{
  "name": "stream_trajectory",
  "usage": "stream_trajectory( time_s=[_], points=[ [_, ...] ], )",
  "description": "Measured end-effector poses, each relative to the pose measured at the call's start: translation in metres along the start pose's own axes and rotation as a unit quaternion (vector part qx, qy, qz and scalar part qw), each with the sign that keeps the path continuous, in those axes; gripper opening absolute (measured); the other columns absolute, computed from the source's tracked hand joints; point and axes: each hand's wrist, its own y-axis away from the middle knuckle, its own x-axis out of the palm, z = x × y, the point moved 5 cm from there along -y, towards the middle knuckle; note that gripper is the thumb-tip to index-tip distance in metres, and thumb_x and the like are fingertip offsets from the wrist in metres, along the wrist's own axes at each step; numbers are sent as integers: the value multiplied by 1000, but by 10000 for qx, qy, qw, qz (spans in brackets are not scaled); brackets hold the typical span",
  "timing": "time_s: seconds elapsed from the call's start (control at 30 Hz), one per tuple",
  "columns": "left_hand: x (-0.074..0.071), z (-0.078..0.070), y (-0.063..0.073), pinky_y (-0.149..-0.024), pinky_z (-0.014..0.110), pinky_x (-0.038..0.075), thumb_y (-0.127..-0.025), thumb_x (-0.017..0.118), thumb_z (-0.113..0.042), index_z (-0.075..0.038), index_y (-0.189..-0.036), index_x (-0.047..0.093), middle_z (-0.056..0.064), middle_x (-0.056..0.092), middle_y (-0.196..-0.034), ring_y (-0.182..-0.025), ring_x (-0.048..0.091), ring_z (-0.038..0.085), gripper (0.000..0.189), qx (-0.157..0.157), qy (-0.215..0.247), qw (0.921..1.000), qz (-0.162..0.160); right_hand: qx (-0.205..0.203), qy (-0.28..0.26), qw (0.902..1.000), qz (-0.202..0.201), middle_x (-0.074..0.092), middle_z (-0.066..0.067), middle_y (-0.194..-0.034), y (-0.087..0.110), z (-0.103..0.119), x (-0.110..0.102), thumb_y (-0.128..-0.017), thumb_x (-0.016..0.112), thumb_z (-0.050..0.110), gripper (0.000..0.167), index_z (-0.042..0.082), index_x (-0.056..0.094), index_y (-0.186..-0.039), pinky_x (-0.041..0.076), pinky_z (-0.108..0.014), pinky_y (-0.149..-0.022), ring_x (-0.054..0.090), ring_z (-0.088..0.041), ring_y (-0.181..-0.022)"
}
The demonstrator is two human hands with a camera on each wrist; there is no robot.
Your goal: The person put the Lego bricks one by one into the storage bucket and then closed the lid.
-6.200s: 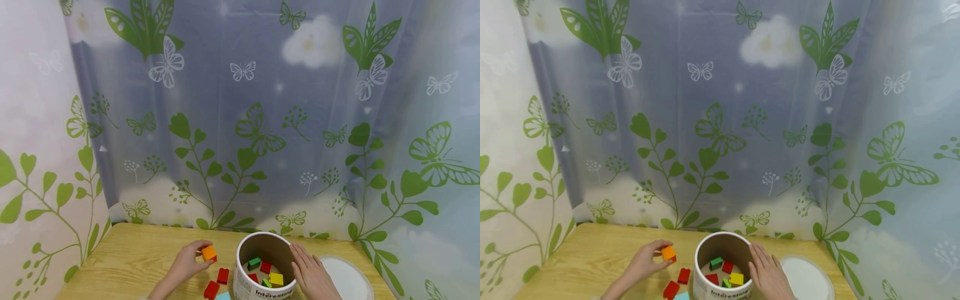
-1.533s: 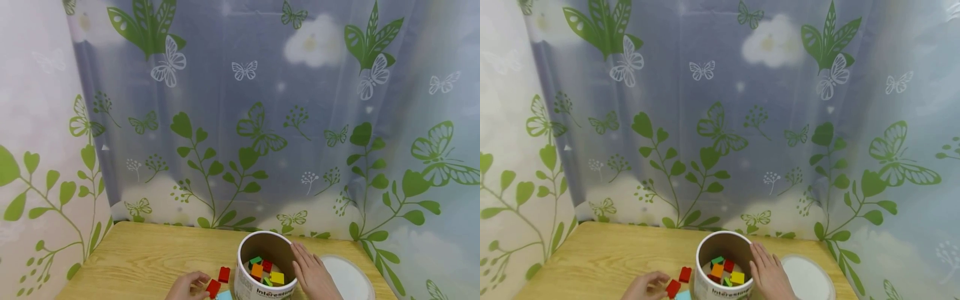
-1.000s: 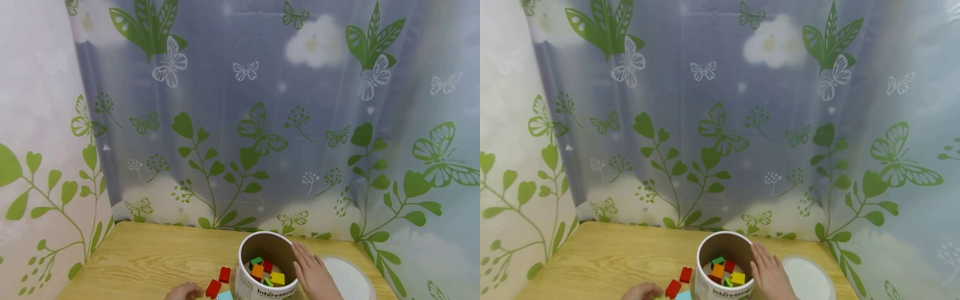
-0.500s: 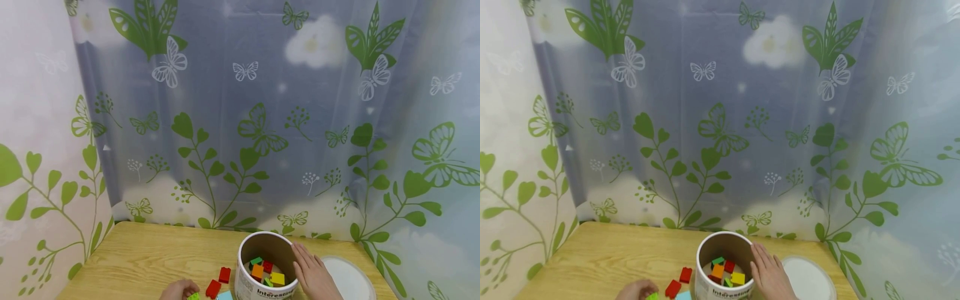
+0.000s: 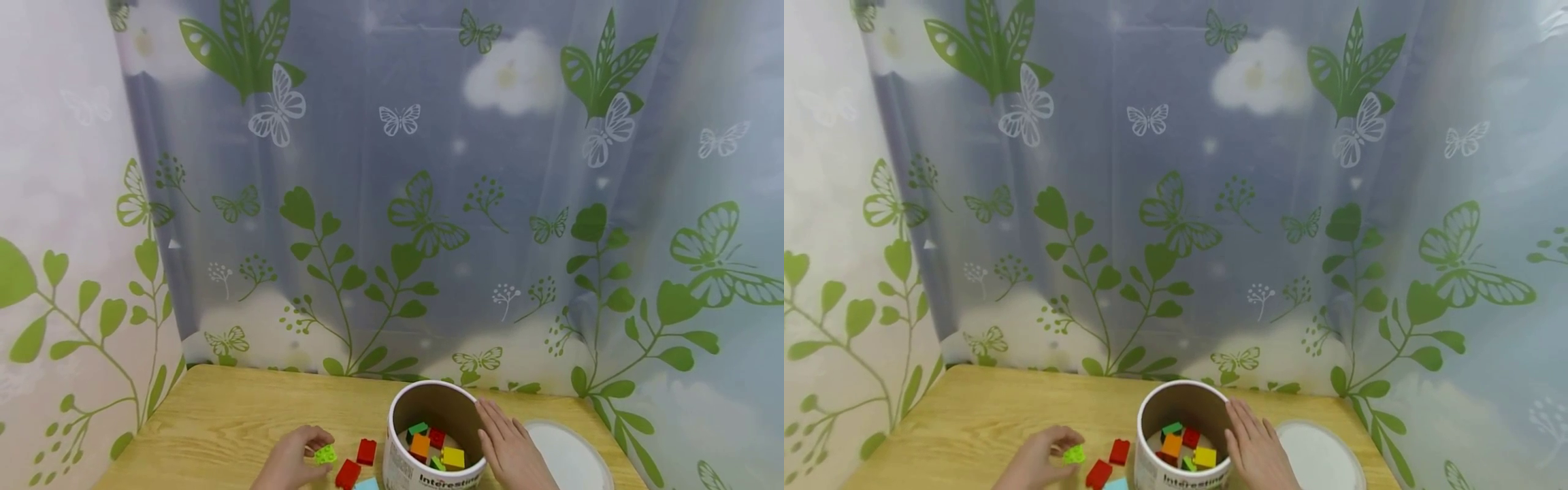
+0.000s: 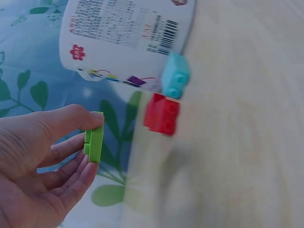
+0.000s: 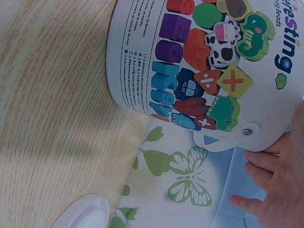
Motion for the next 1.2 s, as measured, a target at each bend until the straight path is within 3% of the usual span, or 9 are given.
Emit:
stream_trajectory(
  time_s=[0.1,0.27,0.43,0.6,0.93,1.2],
  points=[
    [-5,-13,-5,-73,41,59,-83,84,-14,-5,-107,71,2,68,-99,-84,63,16,29,228,-169,9995,-168,0,9,10000,-4,50,-8,-153,1,0,0,-107,51,24,46,8,50,-150,38,-59,-112,45,-29,-142],
    [-15,-32,-16,-71,30,59,-81,85,-13,-9,-104,71,1,68,-98,-83,65,16,27,599,-365,9967,-415,-149,97,9995,-256,52,-8,-151,2,2,-1,-105,53,24,46,8,52,-148,40,-58,-111,47,-29,-140],
    [-21,-49,-27,-73,29,59,-81,86,-14,-9,-105,72,0,69,-99,-86,66,18,29,705,-585,9944,-528,-244,171,9985,-459,54,-9,-149,3,3,-1,-104,55,23,46,6,53,-147,42,-58,-109,48,-29,-139],
    [-24,-63,-35,-75,27,59,-79,87,-14,-9,-107,73,1,69,-101,-88,67,21,31,786,-797,9919,-608,-197,72,9990,-402,52,-10,-151,1,3,-1,-105,54,23,47,6,51,-148,40,-59,-110,46,-30,-140],
    [-14,-88,-52,-78,26,59,-80,86,-15,-8,-109,73,1,71,-104,-91,67,21,33,1116,-894,9873,-688,-237,93,9988,-408,52,-10,-151,3,3,-3,-104,54,22,47,6,51,-149,41,-59,-110,46,-30,-141],
    [2,-117,-74,-81,31,60,-83,84,-13,-8,-113,72,2,68,-105,-94,66,21,32,1401,-754,9862,-461,-294,173,9982,-492,53,-10,-150,5,5,-3,-104,55,22,46,6,53,-147,42,-58,-109,48,-30,-139]
  ],
)
